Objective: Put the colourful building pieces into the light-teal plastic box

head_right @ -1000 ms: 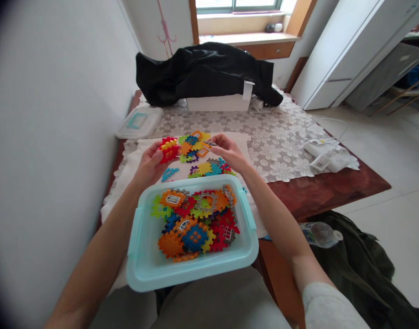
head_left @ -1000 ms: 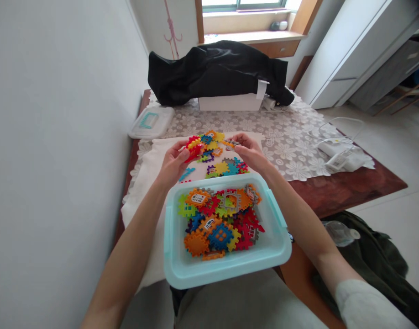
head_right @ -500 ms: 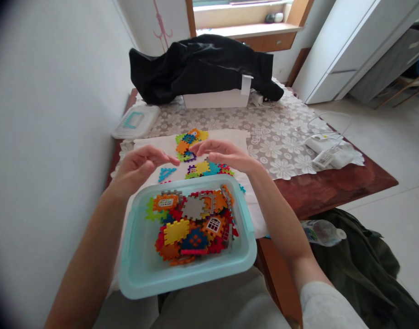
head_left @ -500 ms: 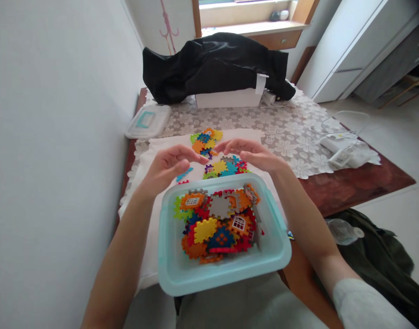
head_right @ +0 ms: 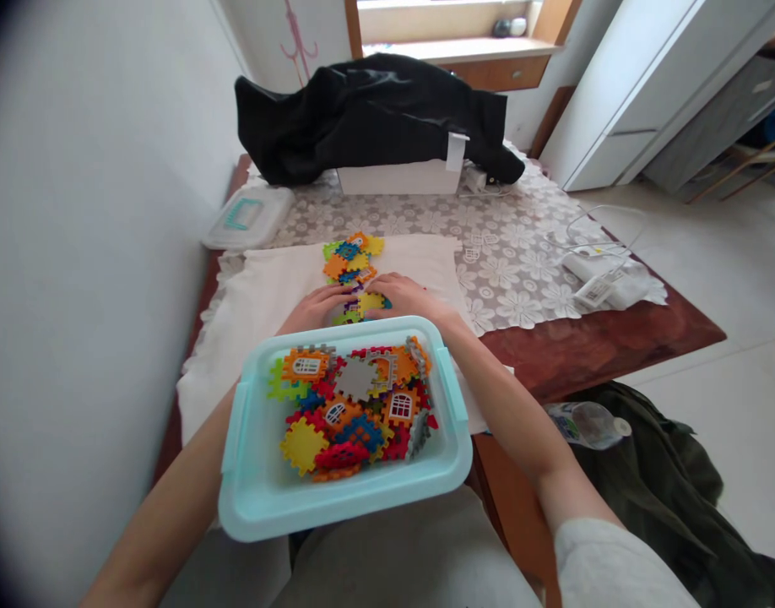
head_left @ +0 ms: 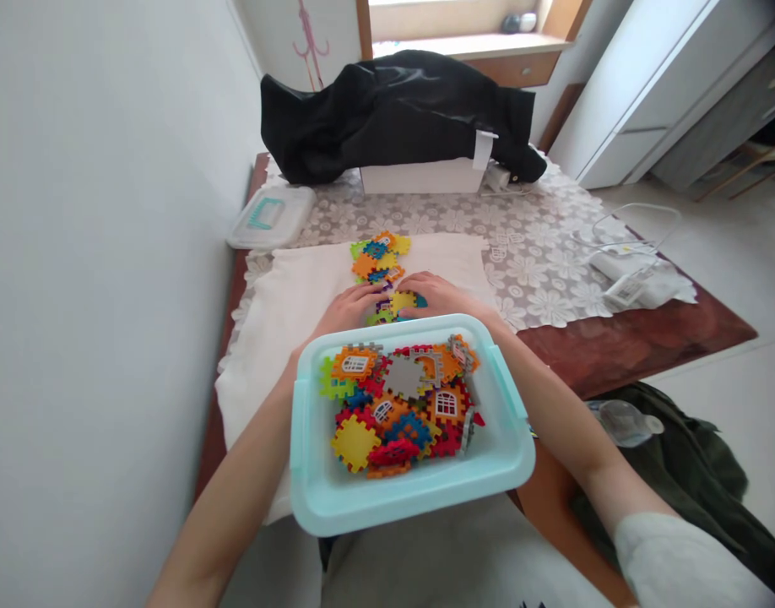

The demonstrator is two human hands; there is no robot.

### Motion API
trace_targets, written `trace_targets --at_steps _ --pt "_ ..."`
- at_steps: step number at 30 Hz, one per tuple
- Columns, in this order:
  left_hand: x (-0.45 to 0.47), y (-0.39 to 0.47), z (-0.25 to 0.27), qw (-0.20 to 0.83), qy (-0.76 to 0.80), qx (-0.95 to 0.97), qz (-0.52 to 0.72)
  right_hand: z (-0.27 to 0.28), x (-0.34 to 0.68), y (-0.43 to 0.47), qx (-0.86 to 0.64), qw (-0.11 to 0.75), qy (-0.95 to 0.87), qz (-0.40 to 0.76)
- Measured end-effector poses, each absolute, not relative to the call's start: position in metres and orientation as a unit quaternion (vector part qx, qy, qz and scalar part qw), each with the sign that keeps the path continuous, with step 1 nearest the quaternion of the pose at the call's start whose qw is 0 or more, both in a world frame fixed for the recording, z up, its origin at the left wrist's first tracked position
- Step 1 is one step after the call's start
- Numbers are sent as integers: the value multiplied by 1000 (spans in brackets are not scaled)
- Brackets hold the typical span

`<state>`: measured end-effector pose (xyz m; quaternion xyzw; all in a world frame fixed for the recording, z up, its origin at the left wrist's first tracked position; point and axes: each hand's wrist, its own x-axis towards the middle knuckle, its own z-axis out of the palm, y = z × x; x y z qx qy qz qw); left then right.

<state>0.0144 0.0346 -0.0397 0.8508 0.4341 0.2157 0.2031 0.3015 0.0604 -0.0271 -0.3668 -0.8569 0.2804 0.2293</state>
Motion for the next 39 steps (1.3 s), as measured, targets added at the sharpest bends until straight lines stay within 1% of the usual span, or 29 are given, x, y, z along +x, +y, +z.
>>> trace_targets --at_steps 5,11,14,17,21,24,28,33,39 --pt "13 33 -39 199 421 851 245 -31 301 67 -386 274 -823 314" --pt "16 27 -32 200 442 840 242 -31 301 67 -412 298 -753 418" --pt "17 24 -30 195 439 844 240 -28 301 66 -420 323 -724 442" --pt "19 22 -25 191 431 859 201 -27 301 68 -446 331 -717 422" --pt "24 18 -14 207 441 863 131 -33 303 72 -483 326 -742 331" --pt "27 12 -5 207 445 861 131 -39 302 74 -487 313 -767 276" --pt "27 6 3 208 449 859 130 -43 299 73 -454 307 -805 226" --pt "28 5 7 216 446 860 123 -44 301 72 -444 291 -823 203" --pt "29 6 8 222 431 865 128 -44 301 74 -446 292 -819 210"
